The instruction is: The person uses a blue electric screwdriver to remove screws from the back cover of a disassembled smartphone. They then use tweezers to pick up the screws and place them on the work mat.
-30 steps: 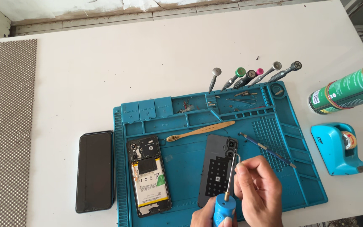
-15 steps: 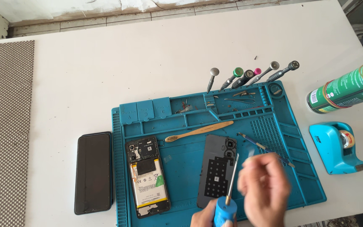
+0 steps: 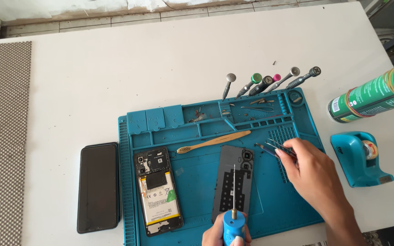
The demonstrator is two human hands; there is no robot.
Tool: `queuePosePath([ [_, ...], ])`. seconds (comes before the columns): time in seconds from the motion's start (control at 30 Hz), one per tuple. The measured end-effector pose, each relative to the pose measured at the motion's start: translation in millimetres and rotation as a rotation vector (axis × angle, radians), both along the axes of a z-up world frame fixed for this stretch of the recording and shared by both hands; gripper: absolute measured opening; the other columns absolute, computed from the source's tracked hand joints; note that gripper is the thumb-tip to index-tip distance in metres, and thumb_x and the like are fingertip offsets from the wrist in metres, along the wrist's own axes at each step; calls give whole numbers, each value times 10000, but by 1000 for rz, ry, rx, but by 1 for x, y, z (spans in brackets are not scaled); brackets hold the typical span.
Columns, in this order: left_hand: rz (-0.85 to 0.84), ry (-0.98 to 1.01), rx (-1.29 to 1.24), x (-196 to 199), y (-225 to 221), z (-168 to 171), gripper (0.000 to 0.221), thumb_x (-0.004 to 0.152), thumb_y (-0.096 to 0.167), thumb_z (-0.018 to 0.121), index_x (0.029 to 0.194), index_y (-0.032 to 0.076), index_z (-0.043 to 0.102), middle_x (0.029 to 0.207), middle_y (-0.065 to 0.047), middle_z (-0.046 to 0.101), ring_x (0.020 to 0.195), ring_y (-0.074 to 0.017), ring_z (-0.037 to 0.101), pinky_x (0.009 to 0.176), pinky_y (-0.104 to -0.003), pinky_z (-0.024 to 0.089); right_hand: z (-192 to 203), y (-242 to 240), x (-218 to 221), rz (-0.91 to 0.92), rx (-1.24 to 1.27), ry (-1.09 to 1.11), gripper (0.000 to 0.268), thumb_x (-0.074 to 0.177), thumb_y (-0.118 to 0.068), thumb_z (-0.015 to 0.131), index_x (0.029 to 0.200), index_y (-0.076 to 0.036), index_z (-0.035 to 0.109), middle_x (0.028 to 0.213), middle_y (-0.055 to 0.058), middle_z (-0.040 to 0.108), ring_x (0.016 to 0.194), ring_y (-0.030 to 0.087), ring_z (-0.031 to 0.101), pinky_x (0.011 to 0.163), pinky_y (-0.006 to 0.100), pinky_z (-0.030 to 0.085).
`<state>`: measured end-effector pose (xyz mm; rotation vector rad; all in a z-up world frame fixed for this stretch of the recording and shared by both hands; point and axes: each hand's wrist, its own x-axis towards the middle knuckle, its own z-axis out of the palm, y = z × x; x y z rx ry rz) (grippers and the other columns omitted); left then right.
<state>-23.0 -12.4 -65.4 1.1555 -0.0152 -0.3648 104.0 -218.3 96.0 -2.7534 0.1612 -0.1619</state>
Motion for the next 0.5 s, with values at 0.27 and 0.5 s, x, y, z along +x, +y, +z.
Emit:
queuePosePath([
  [0.27,131,122,-255,0,2,29,749,898,468,671,1377,-83,503,863,-225,678,557,-200,654,503,-327,533,4,9,-7,150,-219,-176,265,864,-202,755,1081,-60,700,1023,131,686,964,349,641,837,471,522],
  [0.5,280,10,-407,10,-1,38,800,945,450,597,1483,-82,335,1135,-250,595,949,-288,674,810,-456,608,14,31,-44,440,375,-19,339,853,-230,751,1152,-83,687,1128,99,710,1081,254,709,895,377,551],
])
